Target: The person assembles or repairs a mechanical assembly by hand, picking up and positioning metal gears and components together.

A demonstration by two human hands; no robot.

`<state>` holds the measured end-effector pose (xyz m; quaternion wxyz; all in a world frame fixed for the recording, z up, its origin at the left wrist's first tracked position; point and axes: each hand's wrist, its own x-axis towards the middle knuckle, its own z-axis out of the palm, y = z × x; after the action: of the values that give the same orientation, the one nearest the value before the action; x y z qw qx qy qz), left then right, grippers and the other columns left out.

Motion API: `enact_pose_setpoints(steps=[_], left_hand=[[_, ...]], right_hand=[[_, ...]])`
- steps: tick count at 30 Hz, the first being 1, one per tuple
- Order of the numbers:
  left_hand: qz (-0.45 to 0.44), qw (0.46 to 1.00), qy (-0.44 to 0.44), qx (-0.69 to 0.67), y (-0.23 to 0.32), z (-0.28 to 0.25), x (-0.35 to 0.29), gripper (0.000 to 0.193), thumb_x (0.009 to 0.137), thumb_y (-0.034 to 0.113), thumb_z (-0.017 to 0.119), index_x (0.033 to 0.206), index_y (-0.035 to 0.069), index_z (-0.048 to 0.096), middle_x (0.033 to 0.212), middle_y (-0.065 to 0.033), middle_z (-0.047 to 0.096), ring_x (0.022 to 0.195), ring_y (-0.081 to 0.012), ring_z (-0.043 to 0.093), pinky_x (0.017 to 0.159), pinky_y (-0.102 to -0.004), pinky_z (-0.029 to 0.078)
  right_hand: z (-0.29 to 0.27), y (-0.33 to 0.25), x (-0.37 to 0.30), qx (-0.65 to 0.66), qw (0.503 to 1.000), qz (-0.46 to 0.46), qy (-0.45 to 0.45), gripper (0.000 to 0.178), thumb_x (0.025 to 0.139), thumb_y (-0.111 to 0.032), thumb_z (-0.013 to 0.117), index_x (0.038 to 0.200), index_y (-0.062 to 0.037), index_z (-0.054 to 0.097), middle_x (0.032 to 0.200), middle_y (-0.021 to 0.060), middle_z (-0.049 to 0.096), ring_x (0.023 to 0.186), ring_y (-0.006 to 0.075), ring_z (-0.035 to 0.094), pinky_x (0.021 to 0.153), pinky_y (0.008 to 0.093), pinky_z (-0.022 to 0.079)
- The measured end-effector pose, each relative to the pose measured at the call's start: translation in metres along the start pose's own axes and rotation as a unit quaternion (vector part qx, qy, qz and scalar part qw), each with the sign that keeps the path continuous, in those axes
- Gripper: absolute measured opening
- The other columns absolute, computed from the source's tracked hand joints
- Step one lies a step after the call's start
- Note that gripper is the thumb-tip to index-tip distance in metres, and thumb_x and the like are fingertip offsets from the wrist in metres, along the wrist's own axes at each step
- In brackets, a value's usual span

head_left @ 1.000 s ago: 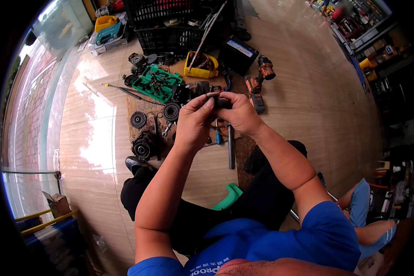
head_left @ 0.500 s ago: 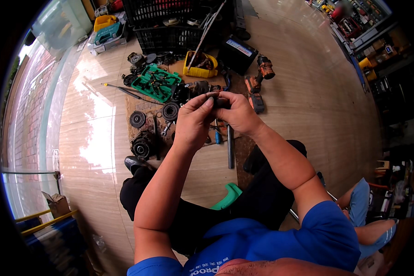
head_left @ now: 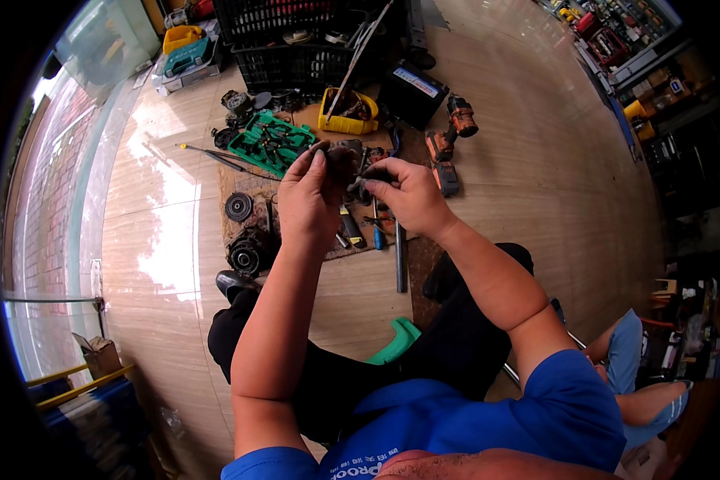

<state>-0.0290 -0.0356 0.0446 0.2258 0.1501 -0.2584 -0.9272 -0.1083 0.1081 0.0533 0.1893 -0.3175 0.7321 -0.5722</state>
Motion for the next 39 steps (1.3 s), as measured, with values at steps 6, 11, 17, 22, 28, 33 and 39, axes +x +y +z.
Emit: enact_pose_setpoints(steps=[6, 11, 17, 22, 28, 33, 39], left_hand=[[-0.004, 1.000, -0.006, -0.014, 0.001, -0.007, 0.003, 0.025, 0.098, 0.009, 0.047, 0.119, -0.003, 0.051, 0.108, -0.0198, 0.064, 0.102, -0.0332, 0.063, 0.095, -0.0445, 0.051], [-0.021, 0.999, -0.010, -0.037, 0.002, -0.007, 0.003, 0.026, 0.098, 0.010, 0.047, 0.119, -0.004, 0.049, 0.111, -0.0206, 0.062, 0.107, -0.0346, 0.061, 0.098, -0.0472, 0.049], [-0.038, 0.996, -0.059, -0.053, 0.002, -0.009, 0.004, 0.026, 0.098, 0.012, 0.047, 0.118, -0.004, 0.050, 0.109, -0.0199, 0.062, 0.104, -0.0338, 0.061, 0.095, -0.0458, 0.050], [-0.075, 0.978, -0.185, -0.054, 0.005, -0.010, 0.006, 0.026, 0.097, 0.013, 0.048, 0.116, -0.005, 0.053, 0.098, -0.0148, 0.063, 0.089, -0.0272, 0.063, 0.084, -0.0403, 0.052], [-0.148, 0.968, -0.172, 0.106, 0.012, 0.006, -0.007, 0.023, 0.097, 0.012, 0.050, 0.109, -0.007, 0.059, 0.090, -0.0125, 0.066, 0.080, -0.0216, 0.066, 0.078, -0.0339, 0.055], [-0.207, 0.909, -0.203, 0.300, 0.015, 0.015, -0.014, 0.021, 0.096, 0.012, 0.052, 0.107, -0.004, 0.061, 0.088, -0.0077, 0.067, 0.076, -0.0155, 0.065, 0.074, -0.0282, 0.053], [-0.191, 0.821, -0.219, 0.492, 0.004, 0.014, -0.020, 0.020, 0.094, 0.010, 0.055, 0.103, -0.005, 0.064, 0.084, -0.0040, 0.066, 0.072, -0.0088, 0.059, 0.068, -0.0243, 0.049]], right_hand=[[0.002, -0.014, -0.004, -0.119, 0.992, -0.025, -0.031, 0.016, 0.087, -0.008, 0.067, 0.100, 0.0003, 0.067, 0.078, 0.0055, 0.067, 0.074, 0.0054, 0.059, 0.066, 0.0239, 0.049], [-0.001, -0.012, -0.002, -0.113, 0.992, -0.045, -0.038, 0.016, 0.085, -0.008, 0.067, 0.098, 0.0003, 0.066, 0.080, 0.0109, 0.068, 0.072, 0.0122, 0.062, 0.067, 0.0276, 0.049], [-0.004, -0.008, 0.000, -0.104, 0.991, -0.076, -0.044, 0.015, 0.082, -0.008, 0.067, 0.095, -0.0004, 0.066, 0.080, 0.0156, 0.067, 0.072, 0.0201, 0.067, 0.065, 0.0308, 0.050], [-0.018, -0.006, 0.005, -0.093, 0.985, -0.087, -0.113, 0.017, 0.081, -0.008, 0.068, 0.097, -0.0019, 0.067, 0.084, 0.0146, 0.068, 0.077, 0.0193, 0.067, 0.069, 0.0297, 0.049], [-0.034, -0.011, 0.006, -0.209, 0.951, -0.135, -0.183, 0.013, 0.078, -0.003, 0.067, 0.091, -0.0025, 0.066, 0.077, 0.0119, 0.061, 0.073, 0.0247, 0.062, 0.066, 0.0338, 0.049], [-0.041, -0.007, 0.007, -0.296, 0.924, -0.134, -0.201, 0.013, 0.080, -0.015, 0.065, 0.090, -0.0071, 0.067, 0.083, 0.0122, 0.064, 0.081, 0.0321, 0.062, 0.070, 0.0393, 0.050], [-0.041, -0.003, 0.007, -0.336, 0.911, -0.151, -0.185, 0.013, 0.080, -0.016, 0.063, 0.090, -0.0080, 0.067, 0.084, 0.0114, 0.064, 0.083, 0.0318, 0.062, 0.072, 0.0406, 0.050]])
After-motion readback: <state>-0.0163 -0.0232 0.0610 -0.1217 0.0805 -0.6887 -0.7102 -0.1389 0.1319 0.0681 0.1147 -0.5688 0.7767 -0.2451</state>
